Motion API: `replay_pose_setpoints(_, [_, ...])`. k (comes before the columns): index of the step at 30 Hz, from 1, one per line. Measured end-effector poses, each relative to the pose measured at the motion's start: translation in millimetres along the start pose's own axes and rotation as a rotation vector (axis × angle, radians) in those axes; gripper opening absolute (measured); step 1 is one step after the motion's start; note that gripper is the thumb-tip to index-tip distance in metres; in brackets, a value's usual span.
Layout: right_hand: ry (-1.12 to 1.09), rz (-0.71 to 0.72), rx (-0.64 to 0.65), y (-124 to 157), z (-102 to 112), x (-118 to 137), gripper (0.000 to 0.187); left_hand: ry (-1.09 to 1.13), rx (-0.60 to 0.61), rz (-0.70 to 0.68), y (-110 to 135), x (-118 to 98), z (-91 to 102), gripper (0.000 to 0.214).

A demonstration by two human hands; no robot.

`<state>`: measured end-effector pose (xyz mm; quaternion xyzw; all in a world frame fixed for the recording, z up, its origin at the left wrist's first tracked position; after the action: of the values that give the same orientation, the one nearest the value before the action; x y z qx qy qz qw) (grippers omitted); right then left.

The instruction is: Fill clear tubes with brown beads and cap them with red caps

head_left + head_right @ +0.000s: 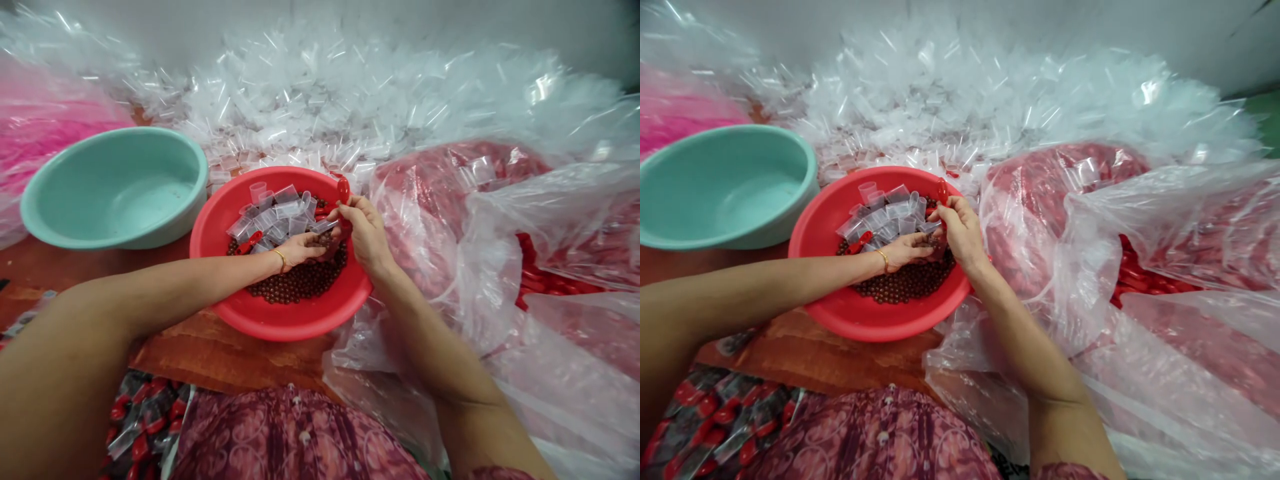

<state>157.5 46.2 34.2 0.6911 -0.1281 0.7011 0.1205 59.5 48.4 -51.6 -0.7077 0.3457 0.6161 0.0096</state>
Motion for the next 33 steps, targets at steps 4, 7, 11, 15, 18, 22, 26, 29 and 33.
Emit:
replay_pose_setpoints(4, [-0.046,-0.054,-0.033,-0.8,2.9,-1.6,0.011,0.065,0.073,-0.079,23.9,-24.8,8.7,0.041])
replay_pose_setpoints(7, [-0.041,-0.003,-0.038,-1.1,3.4,-0.2,0.012,0.071,0.074,-0.106,41.5,-39.3,19.0,0.038])
replay_pose_setpoints(11, [0.094,0.188,-0.066,4.0,5.6,11.6,0.015,0.12,0.074,-0.106,60.4,-48.8,26.3,0.039])
replay_pose_setpoints(15, [0.12,0.238,-0.053,12.2,3.9,18.4,0.017,0.157,0.107,-0.199,72.4,-61.4,22.4,0.044])
replay_pose_setpoints(18, [0.049,0.236,-0.092,15.4,7.7,20.6,0.021,0.171,0.118,-0.266,75.7,-69.3,22.3,0.039])
replay_pose_setpoints(22, [-0.046,0.271,-0.095,19.6,9.2,23.8,0.027,0.082,0.101,-0.257,73.4,-69.8,26.7,0.033])
replay_pose_setpoints(26, [-0.064,0.278,-0.077,27.9,4.2,25.8,0.029,-0.025,0.142,-0.216,73.2,-66.7,22.0,0.029])
replay_pose_setpoints(29, [0.051,0.328,-0.044,37.0,-2.9,31.9,0.022,-0.085,0.182,-0.232,74.9,-66.4,15.4,0.025])
replay_pose_setpoints(33, [0.249,0.47,0.027,46.6,-9.7,48.0,0.011,-0.094,0.169,-0.295,75.4,-69.6,14.0,0.021])
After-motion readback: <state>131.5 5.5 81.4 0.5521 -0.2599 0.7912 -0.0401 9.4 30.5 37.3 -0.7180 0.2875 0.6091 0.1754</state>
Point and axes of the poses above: each hand's wrist, its own y-axis away from the middle knuckle, its own z-axis out of the back of the hand, x = y × z, the point moved 8 cm from there along -y, towards the middle knuckle, and after that the axes turned 8 degrees about -x, right-handed, at the moved point
